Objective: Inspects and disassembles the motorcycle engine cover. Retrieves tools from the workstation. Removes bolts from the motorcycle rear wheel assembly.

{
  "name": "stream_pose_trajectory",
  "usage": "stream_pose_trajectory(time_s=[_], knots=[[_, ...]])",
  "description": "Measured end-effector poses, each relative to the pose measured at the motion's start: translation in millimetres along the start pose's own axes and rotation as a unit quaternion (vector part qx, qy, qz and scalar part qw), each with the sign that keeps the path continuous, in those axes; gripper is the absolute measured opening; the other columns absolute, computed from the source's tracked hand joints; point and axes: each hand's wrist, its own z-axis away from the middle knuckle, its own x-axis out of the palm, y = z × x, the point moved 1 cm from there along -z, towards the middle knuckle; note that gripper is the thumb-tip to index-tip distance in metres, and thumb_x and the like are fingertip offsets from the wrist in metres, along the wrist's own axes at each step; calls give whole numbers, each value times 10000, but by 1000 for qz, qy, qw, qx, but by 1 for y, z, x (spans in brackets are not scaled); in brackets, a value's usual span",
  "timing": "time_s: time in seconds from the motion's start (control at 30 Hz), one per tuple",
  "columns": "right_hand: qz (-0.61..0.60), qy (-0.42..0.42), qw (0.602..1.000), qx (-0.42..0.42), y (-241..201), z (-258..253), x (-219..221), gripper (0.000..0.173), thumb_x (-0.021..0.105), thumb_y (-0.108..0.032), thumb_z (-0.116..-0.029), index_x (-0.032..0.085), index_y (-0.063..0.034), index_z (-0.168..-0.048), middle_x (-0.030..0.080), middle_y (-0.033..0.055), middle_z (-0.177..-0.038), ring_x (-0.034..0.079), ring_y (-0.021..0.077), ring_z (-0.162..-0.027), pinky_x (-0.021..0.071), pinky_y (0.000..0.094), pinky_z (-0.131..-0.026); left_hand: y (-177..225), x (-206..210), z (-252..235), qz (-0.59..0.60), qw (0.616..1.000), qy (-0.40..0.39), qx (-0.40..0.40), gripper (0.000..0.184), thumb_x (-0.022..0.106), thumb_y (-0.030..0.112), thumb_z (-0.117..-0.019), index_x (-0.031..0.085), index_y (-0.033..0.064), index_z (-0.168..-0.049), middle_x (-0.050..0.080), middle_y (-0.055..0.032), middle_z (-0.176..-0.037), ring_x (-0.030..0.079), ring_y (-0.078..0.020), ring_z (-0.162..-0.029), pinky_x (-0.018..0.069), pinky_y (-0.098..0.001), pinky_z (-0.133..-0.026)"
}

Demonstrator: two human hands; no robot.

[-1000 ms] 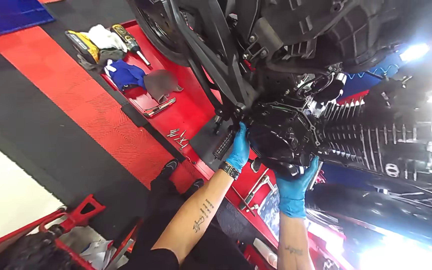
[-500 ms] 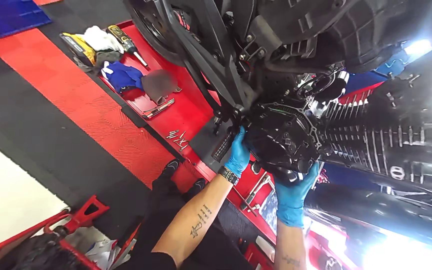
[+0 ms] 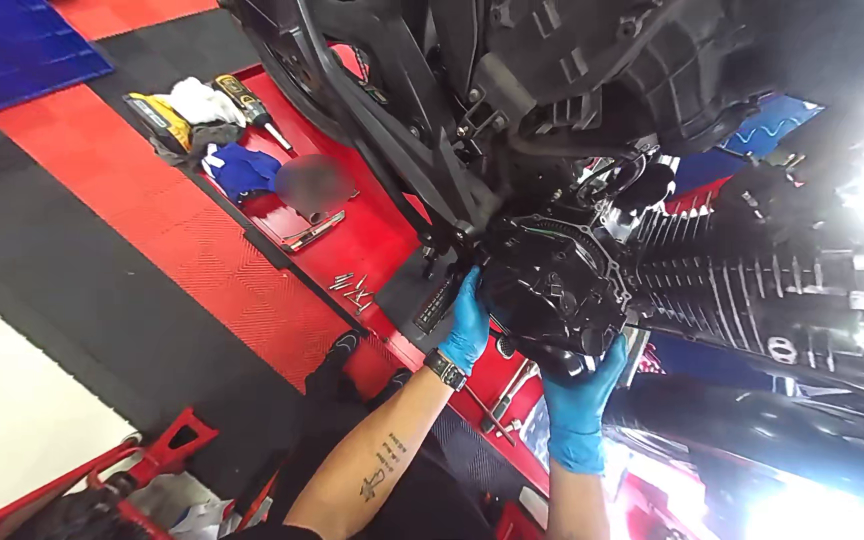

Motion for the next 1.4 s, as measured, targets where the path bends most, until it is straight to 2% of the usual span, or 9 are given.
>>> stream_pose_trajectory(time_s=[0.17, 0.27, 0.33, 0.43, 0.53, 0.67, 0.8, 1.07, 1.4], knots=[[1, -2, 1000, 13, -9, -5, -1, 538, 472, -641, -979, 570, -254, -1340, 688, 36, -1193, 681, 197, -1081, 610, 483, -843, 2, 7, -3, 8, 1000, 18, 5, 387, 299, 286, -1106, 559, 58, -1280, 661, -96, -1163, 642, -182, -1088, 557, -400, -916], [2, 8, 1000, -2, -6, -4, -1, 502, 430, -602, -1011, 560, -245, -1340, 689, 35, -1179, 687, 188, -1064, 616, 469, -829, -7, -6, 7, -42, 999, -29, 0, 503, 248, 351, -1134, 448, 53, -1486, 589, -124, -1395, 568, -184, -1284, 482, -397, -1083], [-7, 7, 1000, -6, -6, -6, 0, 514, 425, -612, -1007, 560, -240, -1335, 691, 36, -1170, 689, 184, -1055, 617, 464, -824, -16, -24, 20, -173, 979, -95, 45, 510, 182, 231, -1127, 353, -44, -1521, 513, -161, -1459, 515, -134, -1327, 425, -312, -1139], [-16, 12, 1000, 1, -5, -5, 0, 517, 441, -619, -997, 567, -236, -1320, 691, 38, -1156, 689, 179, -1046, 616, 460, -819, -16, -38, 28, -339, 929, -87, 123, 408, 314, 109, -1095, 533, -112, -1358, 656, -174, -1254, 623, -87, -1175, 480, -267, -1075], [-25, 2, 1000, 0, -5, -6, 0, 500, 443, -603, -1000, 581, -230, -1302, 695, 22, -1157, 684, 156, -1058, 611, 439, -846, -20, -49, 32, -492, 838, -90, 218, 347, 421, 101, -1048, 635, -87, -1246, 691, -196, -1191, 653, -205, -1173, 502, -363, -1070], [-22, 1, 1000, -5, -5, -5, -1, 476, 413, -584, -1017, 575, -232, -1293, 700, 5, -1129, 689, 134, -1034, 617, 406, -833, -36, -78, 22, -672, 630, -173, 349, 395, 438, 301, -1054, 762, 77, -1086, 731, -113, -1208, 620, -302, -1268, 428, -508, -1139], [-25, -7, 1000, 6, -10, -7, 0, 459, 440, -568, -1013, 594, -220, -1269, 709, 12, -1112, 697, 137, -1018, 622, 404, -820, -41, -101, 5, -706, 549, -235, 382, 414, 381, 270, -1066, 764, 115, -1089, 732, -56, -1223, 608, -281, -1284, 467, -481, -1088], [-18, 16, 1000, -15, -7, -3, 4, 444, 394, -542, -1040, 607, -214, -1250, 714, 5, -1093, 701, 123, -997, 625, 377, -800, -41, -109, -2, -716, 536, -243, 376, 406, 394, 274, -1063, 765, 124, -1124, 728, -56, -1251, 620, -269, -1278, 482, -474, -1079], [-21, 12, 999, -20, 6, -11, -10, 512, 479, -621, -980, 610, -219, -1269, 722, 15, -1112, 707, 134, -1007, 628, 391, -807, -36, -112, -6, -708, 535, -268, 375, 383, 425, 275, -1056, 770, 118, -1118, 732, -60, -1235, 635, -269, -1250, 495, -463, -1058]])
